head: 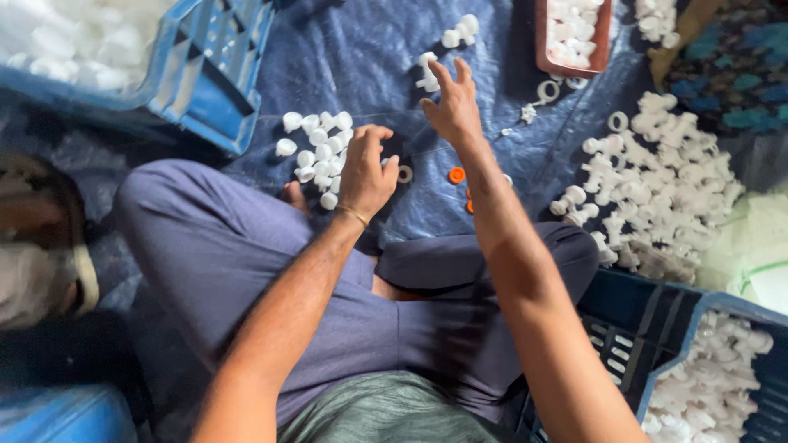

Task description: The person sits on the floor and assembles small white plastic components with orange caps by hand. They pick up a white piece, insert an orange cap, and place the assembled unit into a blue crate. The process is repeated continuously.

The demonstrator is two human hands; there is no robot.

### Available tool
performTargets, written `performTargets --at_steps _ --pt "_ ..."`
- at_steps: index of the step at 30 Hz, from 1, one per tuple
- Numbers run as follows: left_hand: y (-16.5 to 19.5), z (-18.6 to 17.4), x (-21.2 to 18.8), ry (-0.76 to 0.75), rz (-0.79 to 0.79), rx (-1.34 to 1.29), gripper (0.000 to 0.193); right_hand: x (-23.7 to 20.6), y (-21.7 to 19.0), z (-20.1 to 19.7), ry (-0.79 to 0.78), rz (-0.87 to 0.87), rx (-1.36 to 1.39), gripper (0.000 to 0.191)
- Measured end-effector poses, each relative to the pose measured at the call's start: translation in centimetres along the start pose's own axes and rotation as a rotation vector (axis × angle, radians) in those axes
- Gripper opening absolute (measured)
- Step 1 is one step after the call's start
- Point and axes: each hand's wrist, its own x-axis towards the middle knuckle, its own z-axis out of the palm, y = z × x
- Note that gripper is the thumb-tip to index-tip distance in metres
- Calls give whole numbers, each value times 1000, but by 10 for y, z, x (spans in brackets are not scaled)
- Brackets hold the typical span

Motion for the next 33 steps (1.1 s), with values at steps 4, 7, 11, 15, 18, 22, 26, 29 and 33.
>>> performTargets --at_steps 4,7,11,15,18,22,26,29,33 --pt "1 -11 8 85 73 139 55 30 -19 6 -535 354 228 33" --pt "1 -14 8 125 141 206 71 31 -29 -29 -900 530 813 42" --pt "-2 -2 4 -15 5 27 54 -10 -32 -80 -911 828 1001 52" --pt "-5 16 -3 -17 -40 -154 53 -68 -13 -85 -591 389 381 42" --pt "-6 18 -8 -40 -109 -212 55 -106 -3 -68 -442 225 152 23" --pt "-8 15 -9 -29 -30 -214 52 -110 2 -56 -425 361 288 14" --pt "-17 18 -10 -63 91 -96 48 -101 -9 -60 -337 686 1053 9" --pt "-23 25 -13 -120 49 -75 47 -95 -34 -72 -205 486 841 13" --pt "-24 31 -13 -183 15 -205 50 -83 -55 -83 -187 285 746 15"
